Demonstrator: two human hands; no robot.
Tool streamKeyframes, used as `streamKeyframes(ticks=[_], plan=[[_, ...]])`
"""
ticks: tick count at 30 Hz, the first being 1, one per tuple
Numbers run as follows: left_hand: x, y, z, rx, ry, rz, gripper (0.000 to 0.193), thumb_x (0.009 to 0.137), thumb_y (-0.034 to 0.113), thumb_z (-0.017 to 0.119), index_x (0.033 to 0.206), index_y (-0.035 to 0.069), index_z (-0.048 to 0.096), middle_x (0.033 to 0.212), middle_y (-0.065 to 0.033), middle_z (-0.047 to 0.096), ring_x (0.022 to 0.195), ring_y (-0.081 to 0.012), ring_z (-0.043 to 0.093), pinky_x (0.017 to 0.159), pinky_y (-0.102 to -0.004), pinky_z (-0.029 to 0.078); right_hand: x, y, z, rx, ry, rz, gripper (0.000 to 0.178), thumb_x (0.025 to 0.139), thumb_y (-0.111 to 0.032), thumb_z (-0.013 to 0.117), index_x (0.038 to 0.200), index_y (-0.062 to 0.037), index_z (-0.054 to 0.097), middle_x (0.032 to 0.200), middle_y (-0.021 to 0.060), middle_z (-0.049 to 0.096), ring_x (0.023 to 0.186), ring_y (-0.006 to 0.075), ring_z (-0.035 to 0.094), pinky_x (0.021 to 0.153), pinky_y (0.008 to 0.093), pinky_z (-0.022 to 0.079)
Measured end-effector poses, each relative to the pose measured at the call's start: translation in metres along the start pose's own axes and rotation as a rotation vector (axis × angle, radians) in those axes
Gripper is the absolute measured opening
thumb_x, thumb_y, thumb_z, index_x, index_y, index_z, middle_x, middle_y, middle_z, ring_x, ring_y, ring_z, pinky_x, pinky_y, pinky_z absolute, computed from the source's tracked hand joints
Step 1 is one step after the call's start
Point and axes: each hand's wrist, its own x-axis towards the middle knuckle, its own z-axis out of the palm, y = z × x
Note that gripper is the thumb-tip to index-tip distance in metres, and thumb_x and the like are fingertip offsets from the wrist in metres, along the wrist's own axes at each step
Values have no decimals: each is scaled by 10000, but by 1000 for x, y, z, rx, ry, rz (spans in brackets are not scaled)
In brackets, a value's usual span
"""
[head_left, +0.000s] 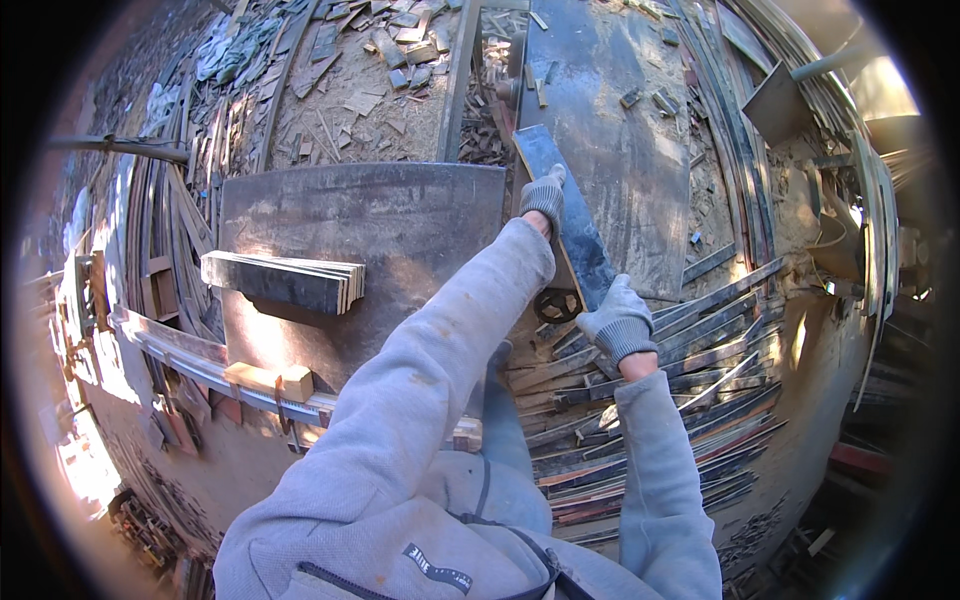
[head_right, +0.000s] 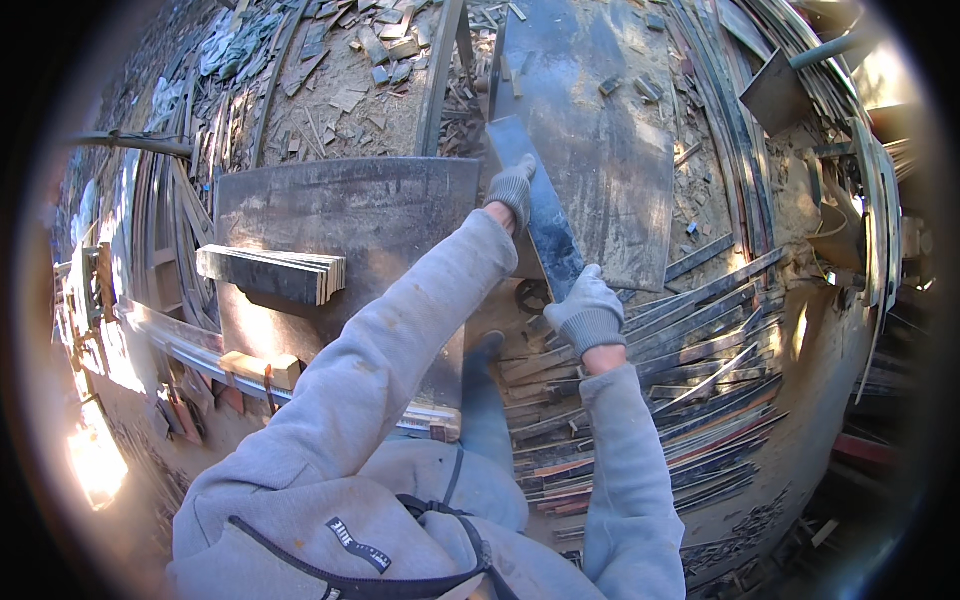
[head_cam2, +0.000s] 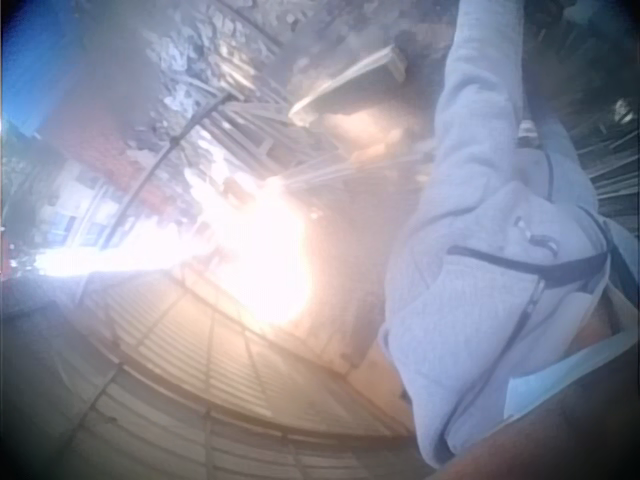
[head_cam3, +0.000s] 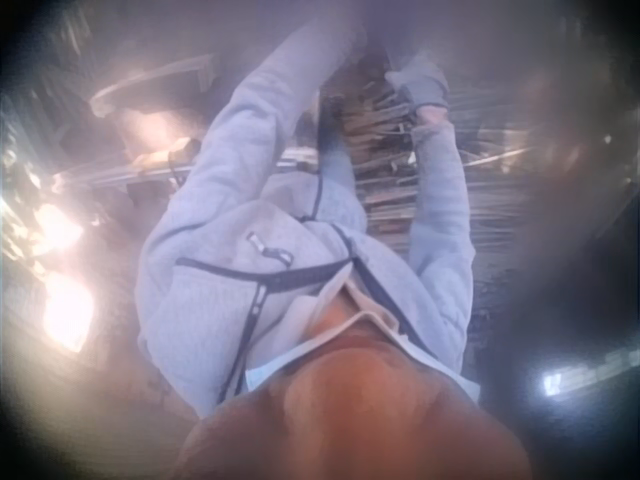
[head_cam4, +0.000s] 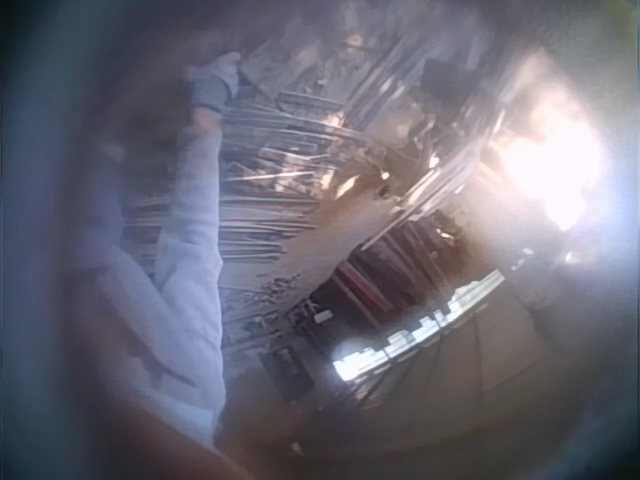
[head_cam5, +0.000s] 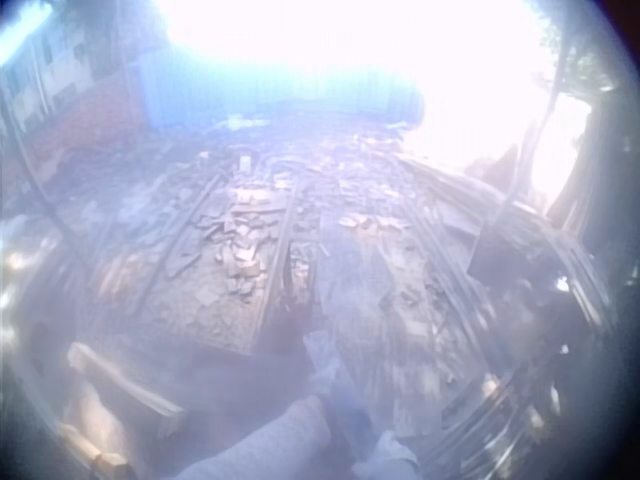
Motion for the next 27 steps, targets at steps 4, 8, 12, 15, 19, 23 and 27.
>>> streamKeyframes(ticks=[4,8,12,15,19,23,27], plan=[[18,-8,4,-9,0,62,515,1044,453,684,1192,-40,719,1099,-121,740,895,-242,676,846,-401,549,6,-3,-1,30,-18,6,780,754,-319,852,1305,81,472,1175,327,732,1126,451,739,993,478,588],[32,3,8,-56,-72,102,480,1040,453,676,1123,-17,723,1061,-117,731,872,-243,671,815,-411,544,13,-12,-2,32,-16,46,817,748,-320,857,1327,102,465,1176,335,730,1158,443,732,1015,481,583],[-29,24,-2,6,-48,91,692,974,533,723,1282,-86,684,1247,-277,728,1158,-353,710,966,-414,537,-7,-4,11,170,-21,45,792,749,-341,849,1306,89,485,1172,349,722,1157,470,720,1009,486,579],[-130,18,-24,347,144,191,615,990,486,728,1260,-67,704,1086,-217,766,999,-300,752,884,-426,574,-46,25,40,278,19,-31,761,733,-358,831,1273,57,490,1131,337,725,1109,501,712,980,519,567],[-241,0,-94,140,140,346,526,997,452,771,1162,-40,685,988,-171,779,857,-305,755,823,-427,580,-85,59,87,273,71,-210,831,676,-384,911,1291,-34,475,1090,285,732,1049,492,722,910,537,585],[-278,0,-193,216,283,202,613,987,522,765,1198,-44,661,1061,-210,774,987,-365,746,877,-457,575,-94,26,111,166,125,-428,789,713,-323,909,1338,-75,496,1065,242,748,1002,459,739,863,536,592],[-266,8,-312,-252,321,398,594,979,439,817,1291,-25,617,1072,-94,740,903,-209,691,828,-364,570,-97,-78,95,188,150,-678,841,677,-307,880,1426,-147,533,1195,206,735,1061,443,725,919,513,581]])
